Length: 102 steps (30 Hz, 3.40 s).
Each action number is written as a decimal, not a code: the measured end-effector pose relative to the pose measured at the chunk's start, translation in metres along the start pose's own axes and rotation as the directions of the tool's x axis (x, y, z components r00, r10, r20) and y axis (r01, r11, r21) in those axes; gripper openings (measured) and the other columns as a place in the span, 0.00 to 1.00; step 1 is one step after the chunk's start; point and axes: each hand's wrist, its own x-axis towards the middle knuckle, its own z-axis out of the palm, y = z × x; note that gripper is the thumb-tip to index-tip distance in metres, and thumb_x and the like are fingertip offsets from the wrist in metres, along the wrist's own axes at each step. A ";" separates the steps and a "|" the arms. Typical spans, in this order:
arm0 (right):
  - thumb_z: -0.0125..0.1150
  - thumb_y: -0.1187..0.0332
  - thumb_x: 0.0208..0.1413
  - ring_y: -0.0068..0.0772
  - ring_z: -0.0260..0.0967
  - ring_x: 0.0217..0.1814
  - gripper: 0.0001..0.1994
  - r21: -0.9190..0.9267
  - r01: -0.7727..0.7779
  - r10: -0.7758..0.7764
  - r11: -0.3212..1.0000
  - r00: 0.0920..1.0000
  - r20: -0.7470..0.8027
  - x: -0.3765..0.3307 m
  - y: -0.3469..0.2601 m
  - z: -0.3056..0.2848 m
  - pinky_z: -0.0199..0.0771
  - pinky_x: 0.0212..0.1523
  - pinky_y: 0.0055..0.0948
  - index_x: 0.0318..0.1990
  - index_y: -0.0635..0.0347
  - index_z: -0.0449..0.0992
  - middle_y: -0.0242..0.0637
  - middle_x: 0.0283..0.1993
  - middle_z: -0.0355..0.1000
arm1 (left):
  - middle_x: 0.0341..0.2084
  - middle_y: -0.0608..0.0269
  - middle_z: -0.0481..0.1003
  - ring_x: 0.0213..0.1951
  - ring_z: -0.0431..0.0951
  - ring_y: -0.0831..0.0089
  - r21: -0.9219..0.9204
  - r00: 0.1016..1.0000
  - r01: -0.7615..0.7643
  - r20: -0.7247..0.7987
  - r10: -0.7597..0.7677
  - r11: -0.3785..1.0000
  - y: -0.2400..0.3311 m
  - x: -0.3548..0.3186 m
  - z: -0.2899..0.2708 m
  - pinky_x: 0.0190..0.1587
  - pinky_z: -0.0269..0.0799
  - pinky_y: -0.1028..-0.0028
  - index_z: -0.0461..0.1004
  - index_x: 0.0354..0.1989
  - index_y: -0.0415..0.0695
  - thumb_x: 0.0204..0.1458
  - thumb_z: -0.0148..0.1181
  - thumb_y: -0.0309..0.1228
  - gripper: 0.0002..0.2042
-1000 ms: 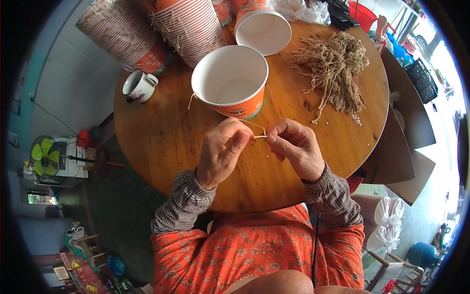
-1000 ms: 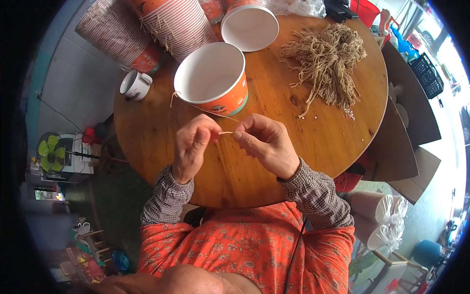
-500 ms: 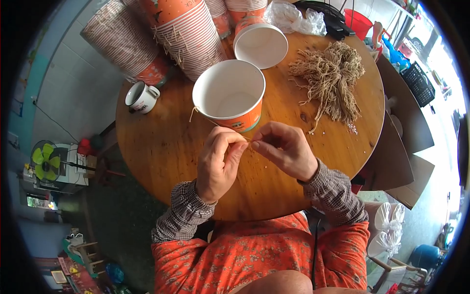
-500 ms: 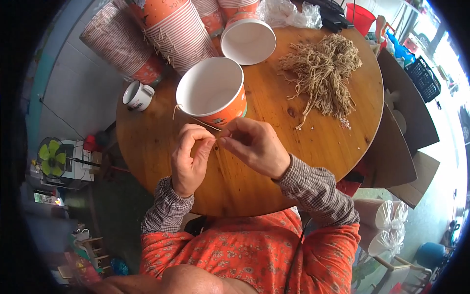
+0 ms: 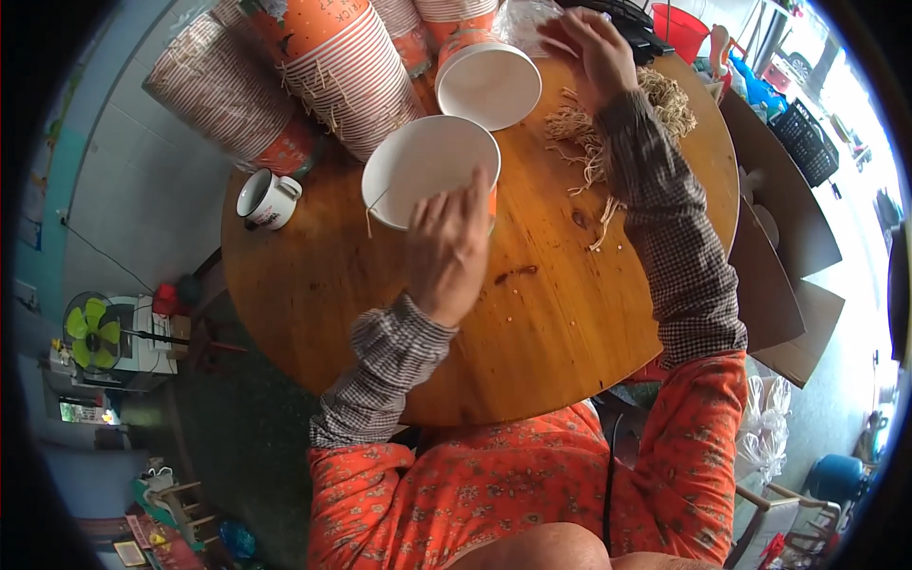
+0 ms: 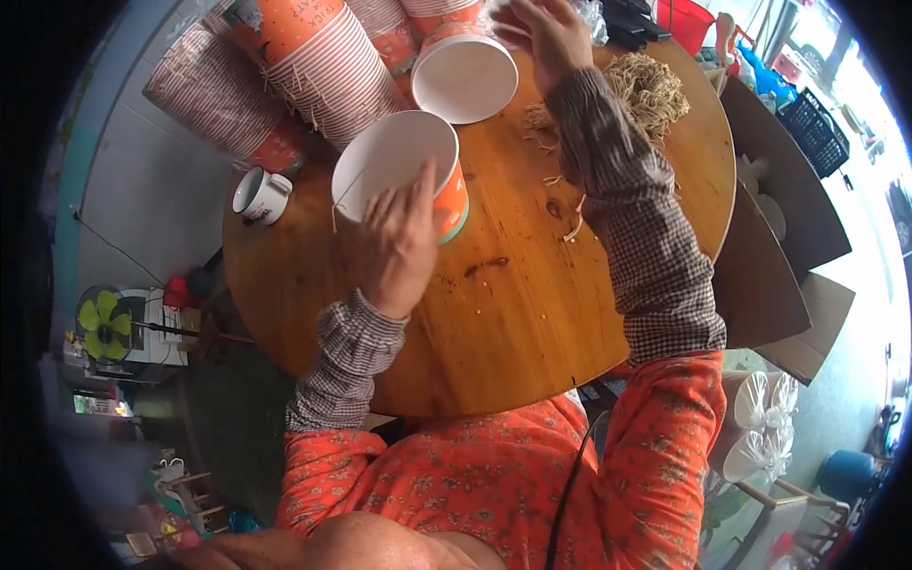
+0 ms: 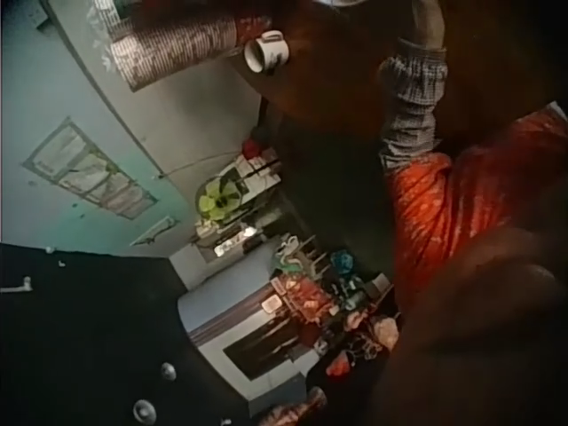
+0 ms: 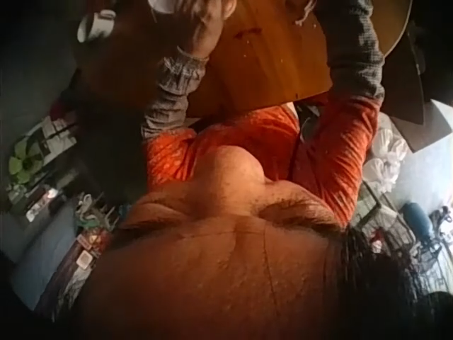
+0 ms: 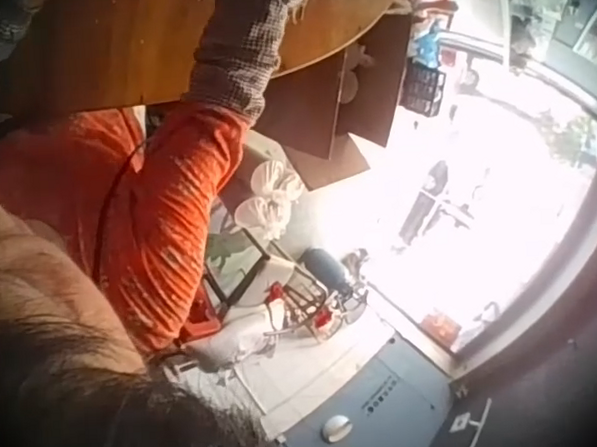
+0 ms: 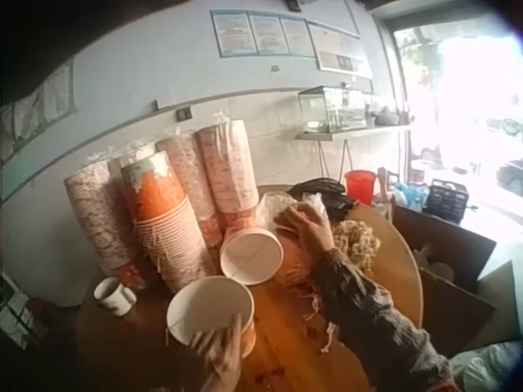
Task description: Tying a decorative or functional string around the top of paper containers.
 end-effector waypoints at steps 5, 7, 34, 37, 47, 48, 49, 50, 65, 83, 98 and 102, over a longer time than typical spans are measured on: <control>0.57 0.72 0.59 0.30 0.75 0.42 0.06 0.034 -0.202 0.204 0.979 0.977 -0.064 -0.081 0.033 -0.034 0.76 0.43 0.27 0.40 0.65 0.73 0.40 0.39 0.76 | 0.31 0.61 0.76 0.37 0.76 0.64 -0.070 0.998 0.023 0.062 -0.018 0.997 -0.043 -0.041 -0.041 0.53 0.62 0.61 0.74 0.38 0.43 0.45 0.56 0.18 0.11; 0.57 0.72 0.59 0.26 0.74 0.41 0.05 -0.083 -0.165 0.163 0.983 0.986 -0.027 -0.113 0.044 -0.041 0.74 0.42 0.23 0.38 0.65 0.74 0.39 0.40 0.76 | 0.34 0.60 0.76 0.40 0.75 0.62 -0.048 0.995 0.003 0.095 0.001 0.999 -0.062 -0.054 -0.055 0.58 0.59 0.59 0.74 0.41 0.42 0.44 0.57 0.20 0.13; 0.57 0.69 0.60 0.18 0.68 0.42 0.07 0.030 -0.432 0.431 0.901 0.901 0.049 -0.237 0.067 0.042 0.72 0.46 0.22 0.39 0.66 0.71 0.32 0.42 0.71 | 0.37 0.54 0.73 0.36 0.77 0.59 -0.314 0.957 0.238 0.238 -0.166 0.919 -0.020 -0.039 -0.037 0.35 0.75 0.68 0.72 0.47 0.37 0.47 0.56 0.15 0.17; 0.56 0.68 0.62 0.18 0.69 0.44 0.09 -0.032 -0.448 0.449 0.894 0.890 0.075 -0.237 0.071 0.039 0.73 0.48 0.22 0.43 0.65 0.72 0.32 0.45 0.71 | 0.38 0.54 0.73 0.36 0.77 0.59 -0.317 0.955 0.240 0.246 -0.165 0.918 -0.020 -0.039 -0.037 0.35 0.75 0.68 0.72 0.48 0.37 0.47 0.56 0.15 0.17; 0.62 0.70 0.55 0.21 0.68 0.39 0.08 -0.179 -0.344 0.352 0.922 0.936 0.010 -0.235 0.071 0.043 0.73 0.38 0.22 0.36 0.66 0.73 0.32 0.36 0.71 | 0.37 0.54 0.73 0.35 0.78 0.60 -0.357 0.959 0.205 0.258 -0.115 0.911 -0.021 -0.040 -0.037 0.35 0.75 0.69 0.72 0.48 0.37 0.49 0.56 0.15 0.16; 0.62 0.70 0.55 0.21 0.68 0.39 0.08 -0.183 -0.341 0.349 0.922 0.937 0.012 -0.235 0.069 0.044 0.73 0.38 0.22 0.36 0.66 0.73 0.32 0.36 0.71 | 0.37 0.54 0.73 0.35 0.78 0.60 -0.359 0.960 0.204 0.254 -0.115 0.911 -0.020 -0.038 -0.040 0.35 0.75 0.69 0.72 0.48 0.37 0.49 0.56 0.15 0.16; 0.62 0.70 0.54 0.22 0.68 0.39 0.08 -0.251 -0.300 0.316 0.920 0.949 0.024 -0.234 0.066 0.044 0.74 0.37 0.23 0.36 0.65 0.73 0.33 0.36 0.70 | 0.37 0.53 0.74 0.35 0.78 0.60 -0.421 0.936 0.282 0.318 -0.151 0.862 -0.018 -0.035 -0.045 0.35 0.75 0.69 0.72 0.48 0.36 0.51 0.56 0.17 0.14; 0.62 0.70 0.54 0.24 0.69 0.38 0.07 -0.313 -0.259 0.285 0.914 0.958 0.040 -0.233 0.065 0.044 0.74 0.36 0.23 0.36 0.65 0.73 0.33 0.36 0.69 | 0.37 0.52 0.75 0.35 0.78 0.60 -0.471 0.905 0.362 0.386 -0.181 0.805 -0.017 -0.033 -0.047 0.36 0.75 0.70 0.73 0.48 0.36 0.53 0.55 0.19 0.13; 0.62 0.74 0.55 0.19 0.70 0.31 0.06 -0.339 -0.317 0.369 0.885 0.925 0.097 -0.238 0.057 0.050 0.72 0.32 0.20 0.37 0.64 0.72 0.32 0.31 0.71 | 0.23 0.60 0.75 0.26 0.77 0.78 -0.560 0.859 0.466 0.472 -0.198 0.686 -0.053 -0.018 -0.026 0.31 0.72 0.78 0.71 0.33 0.35 0.53 0.54 0.20 0.02; 0.53 0.76 0.60 0.20 0.71 0.24 0.05 -0.192 -0.183 0.208 0.964 0.971 0.118 -0.237 0.045 0.053 0.72 0.28 0.21 0.42 0.65 0.69 0.33 0.24 0.72 | 0.37 0.58 0.75 0.37 0.76 0.70 -0.658 0.949 0.250 0.313 -0.044 0.710 -0.028 -0.022 -0.036 0.40 0.73 0.74 0.72 0.45 0.38 0.52 0.59 0.21 0.12; 0.56 0.74 0.60 0.23 0.75 0.29 0.12 -0.295 -0.155 0.244 0.943 0.925 0.292 -0.235 0.032 0.047 0.72 0.29 0.22 0.48 0.62 0.63 0.37 0.30 0.75 | 0.31 0.66 0.75 0.31 0.76 0.81 -0.807 0.892 0.408 0.453 0.004 0.427 -0.044 -0.022 -0.029 0.34 0.74 0.80 0.72 0.38 0.36 0.56 0.57 0.24 0.05; 0.62 0.74 0.55 0.23 0.73 0.28 0.18 -0.439 -0.127 0.268 0.889 0.923 0.277 -0.229 0.015 0.041 0.72 0.29 0.22 0.50 0.61 0.62 0.37 0.32 0.75 | 0.33 0.64 0.75 0.32 0.72 0.83 -0.818 0.813 0.575 0.569 -0.124 0.016 -0.052 -0.019 -0.032 0.39 0.72 0.80 0.70 0.38 0.39 0.59 0.53 0.28 0.05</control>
